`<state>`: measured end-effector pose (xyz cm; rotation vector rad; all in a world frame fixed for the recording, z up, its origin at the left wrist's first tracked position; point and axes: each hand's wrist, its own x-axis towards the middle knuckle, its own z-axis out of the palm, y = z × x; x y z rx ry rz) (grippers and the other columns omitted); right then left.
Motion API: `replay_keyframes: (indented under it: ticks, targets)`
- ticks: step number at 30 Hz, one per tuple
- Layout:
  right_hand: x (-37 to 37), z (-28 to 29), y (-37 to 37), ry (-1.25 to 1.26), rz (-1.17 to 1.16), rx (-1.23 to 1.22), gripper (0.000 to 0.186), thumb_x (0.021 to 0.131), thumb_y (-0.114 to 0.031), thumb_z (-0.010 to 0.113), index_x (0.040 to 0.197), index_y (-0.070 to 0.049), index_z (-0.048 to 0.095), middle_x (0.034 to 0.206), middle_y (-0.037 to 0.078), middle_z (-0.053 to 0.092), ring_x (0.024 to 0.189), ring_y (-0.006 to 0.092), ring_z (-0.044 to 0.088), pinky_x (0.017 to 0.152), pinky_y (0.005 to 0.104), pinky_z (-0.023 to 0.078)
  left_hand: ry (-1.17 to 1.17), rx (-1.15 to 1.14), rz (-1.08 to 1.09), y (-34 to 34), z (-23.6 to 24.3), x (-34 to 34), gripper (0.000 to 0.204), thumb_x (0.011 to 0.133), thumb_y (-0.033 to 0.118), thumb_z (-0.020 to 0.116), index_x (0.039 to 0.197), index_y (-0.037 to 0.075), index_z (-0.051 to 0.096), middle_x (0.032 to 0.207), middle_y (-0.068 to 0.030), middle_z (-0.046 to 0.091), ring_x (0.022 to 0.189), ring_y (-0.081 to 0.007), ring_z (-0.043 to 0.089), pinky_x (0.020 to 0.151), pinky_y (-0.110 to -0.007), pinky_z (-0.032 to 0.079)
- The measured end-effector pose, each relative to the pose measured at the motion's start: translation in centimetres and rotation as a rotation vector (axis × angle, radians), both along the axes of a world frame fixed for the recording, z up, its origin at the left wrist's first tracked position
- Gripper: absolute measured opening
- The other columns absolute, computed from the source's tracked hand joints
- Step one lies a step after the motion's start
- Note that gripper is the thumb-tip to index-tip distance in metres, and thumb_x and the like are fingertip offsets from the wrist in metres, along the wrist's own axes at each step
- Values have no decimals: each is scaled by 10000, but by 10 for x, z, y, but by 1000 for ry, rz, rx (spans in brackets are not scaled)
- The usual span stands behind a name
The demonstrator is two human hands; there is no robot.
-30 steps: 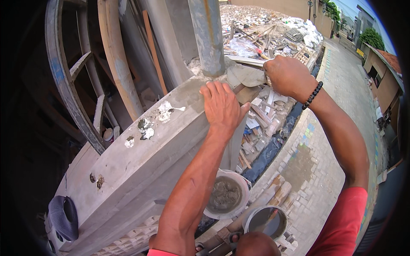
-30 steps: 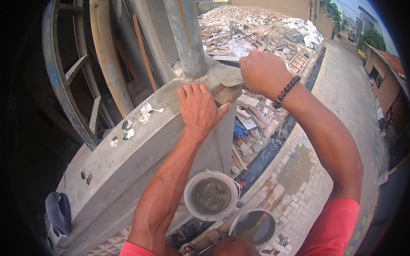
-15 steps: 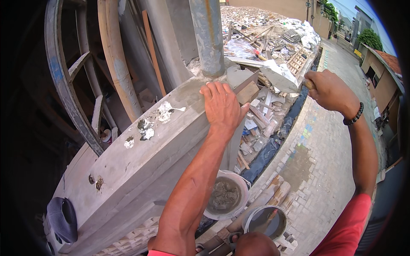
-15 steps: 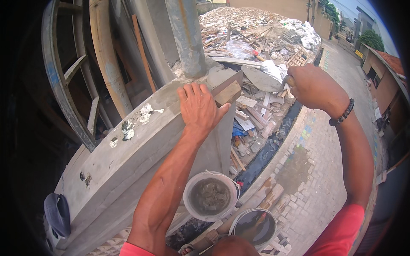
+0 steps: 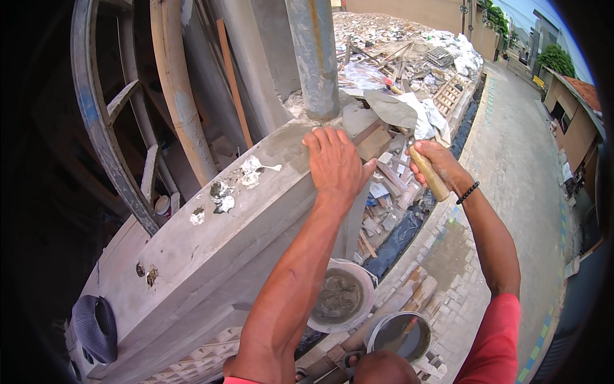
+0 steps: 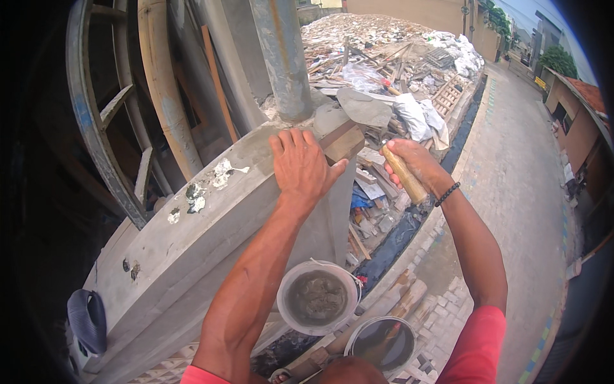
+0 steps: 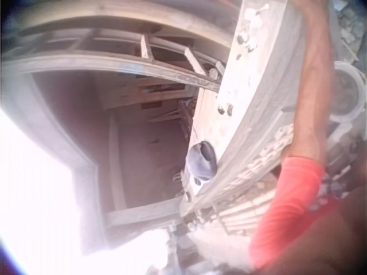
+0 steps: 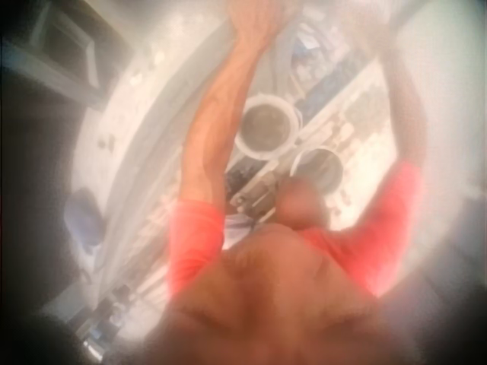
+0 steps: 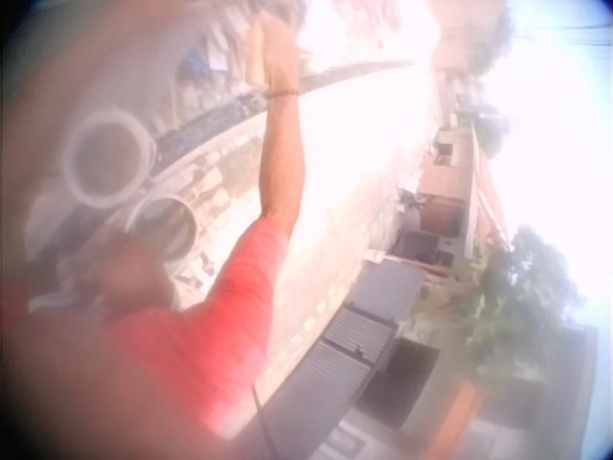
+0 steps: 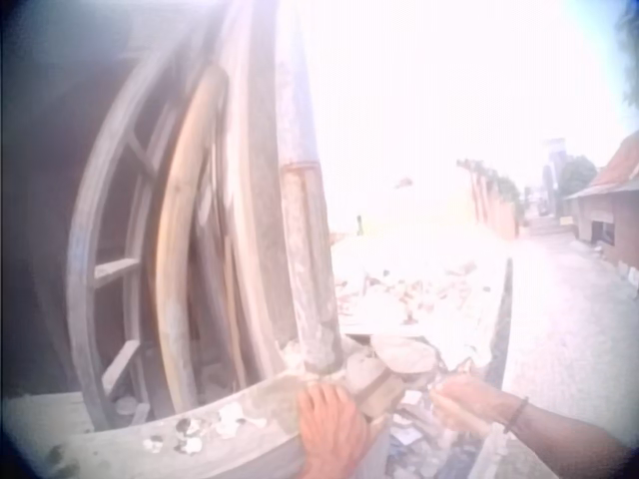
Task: The person applies a grey paste to a concrete ledge using a trowel and a wooden float. They repeatedly scoop the material from a bucket and smooth the surface along the edge of the structure.
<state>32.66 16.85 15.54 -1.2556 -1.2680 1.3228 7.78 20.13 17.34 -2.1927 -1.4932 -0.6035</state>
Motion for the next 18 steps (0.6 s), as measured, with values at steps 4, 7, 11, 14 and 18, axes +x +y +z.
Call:
replay_keyframes:
  ticks: [4,7,11,14,18]
  targets:
    - [-10,-19,2,-29,22,-38,374,1042,-401,485,1095,-40,567,729,30,597,529,94,567,456,245,487,-9,-30,-11,-1,0,-1,813,729,685,688,1095,-38,631,1080,-186,593,1088,-332,488,1010,-506,301]
    - [-4,-19,-11,-48,19,-52,373,1042,-403,484,1087,-44,573,730,26,596,522,88,561,452,239,484,-25,132,-10,-1,-3,-1,724,712,636,750,989,-23,633,991,-145,586,1015,-281,500,978,-441,321]
    - [8,5,-39,-144,18,-95,378,1037,-410,493,1083,-46,583,710,19,588,503,83,553,429,240,476,-35,119,-4,0,-5,0,726,709,634,754,990,-24,630,993,-147,586,1015,-283,500,981,-441,322]
    - [19,24,-70,-131,-12,-128,419,1015,-421,534,1084,-13,601,686,35,592,482,94,551,424,232,474,-37,115,-7,0,-4,-2,724,711,633,753,989,-24,628,997,-147,587,1015,-283,501,986,-440,322]
    - [33,40,-89,-167,-192,49,395,955,-343,620,1143,4,604,773,61,610,539,99,571,477,239,491,-33,110,-4,-2,-1,0,721,710,632,756,985,-21,626,1000,-144,586,1014,-281,500,988,-437,319]
